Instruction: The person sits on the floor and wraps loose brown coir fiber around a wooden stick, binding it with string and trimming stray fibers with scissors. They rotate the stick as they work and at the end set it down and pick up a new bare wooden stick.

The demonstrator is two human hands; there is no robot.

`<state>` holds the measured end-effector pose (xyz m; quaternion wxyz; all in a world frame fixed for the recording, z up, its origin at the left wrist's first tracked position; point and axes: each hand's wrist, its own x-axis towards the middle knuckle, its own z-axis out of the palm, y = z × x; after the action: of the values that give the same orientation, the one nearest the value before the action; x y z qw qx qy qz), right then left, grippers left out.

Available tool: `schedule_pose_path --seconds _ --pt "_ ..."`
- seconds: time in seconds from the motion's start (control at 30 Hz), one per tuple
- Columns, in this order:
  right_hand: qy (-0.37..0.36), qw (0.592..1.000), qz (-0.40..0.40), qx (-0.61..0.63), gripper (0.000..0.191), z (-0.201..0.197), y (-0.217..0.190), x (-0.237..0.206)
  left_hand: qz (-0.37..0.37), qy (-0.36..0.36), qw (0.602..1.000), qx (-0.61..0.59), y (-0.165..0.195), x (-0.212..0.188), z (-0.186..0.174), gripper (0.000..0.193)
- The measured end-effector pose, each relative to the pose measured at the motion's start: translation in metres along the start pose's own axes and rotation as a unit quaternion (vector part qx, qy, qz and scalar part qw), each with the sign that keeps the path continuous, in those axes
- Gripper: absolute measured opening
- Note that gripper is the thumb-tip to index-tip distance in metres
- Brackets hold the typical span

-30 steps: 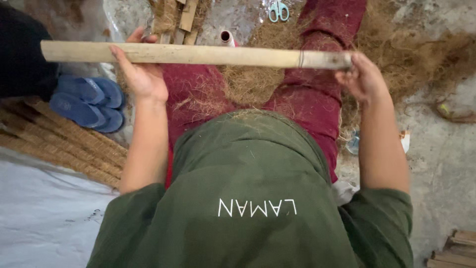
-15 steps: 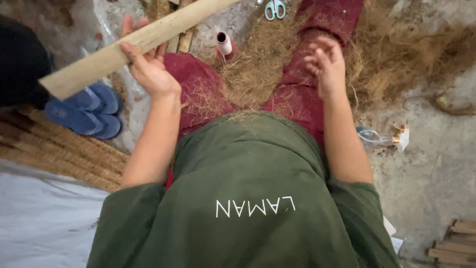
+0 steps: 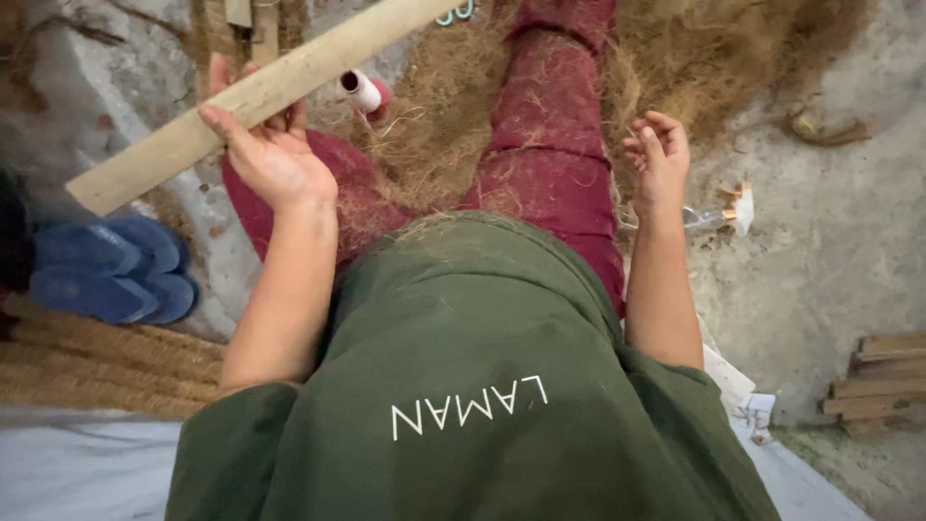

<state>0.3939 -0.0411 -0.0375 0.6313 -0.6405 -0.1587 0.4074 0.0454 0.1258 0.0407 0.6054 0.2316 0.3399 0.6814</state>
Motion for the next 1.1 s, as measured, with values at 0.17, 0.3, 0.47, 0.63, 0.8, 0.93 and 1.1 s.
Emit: schedule_pose_path --seconds 0.17,0.3,0.47,0.63,0.8,0.93,1.1 --pt "0.026 0.996 -0.034 -0.080 0.020 -0.018 0.015 0.017 -0.083 0.003 0.996 -0.012 -0.017 -0.009 -0.007 0.065" --pt "0.057 0.931 -0.193 -0.305 0.031 -0.010 0.012 0.039 -0.102 0.008 0.994 -0.027 -0.028 -0.022 -0.009 0.066" --pt "0.084 0.793 -0.300 -0.523 0.077 0.026 -0.003 0.049 -0.117 0.017 0.993 -0.011 -0.034 -0.032 -0.005 0.065" --pt "0.068 0.772 -0.038 -0.631 0.103 0.040 -0.014 0.061 -0.128 0.018 0.992 0.000 -0.040 -0.034 -0.001 0.065" --pt "0.081 0.811 -0.061 -0.576 0.044 0.000 -0.002 0.080 -0.135 0.017 0.991 -0.013 -0.045 -0.032 -0.004 0.065" --pt "0.144 0.887 -0.204 -0.388 0.042 -0.050 -0.013 0.085 -0.146 0.021 0.989 -0.025 -0.047 -0.028 -0.008 0.065" --pt "0.089 0.974 -0.161 -0.133 0.038 -0.102 -0.042 0.055 -0.154 0.012 0.987 -0.034 -0.049 -0.029 -0.009 0.064"
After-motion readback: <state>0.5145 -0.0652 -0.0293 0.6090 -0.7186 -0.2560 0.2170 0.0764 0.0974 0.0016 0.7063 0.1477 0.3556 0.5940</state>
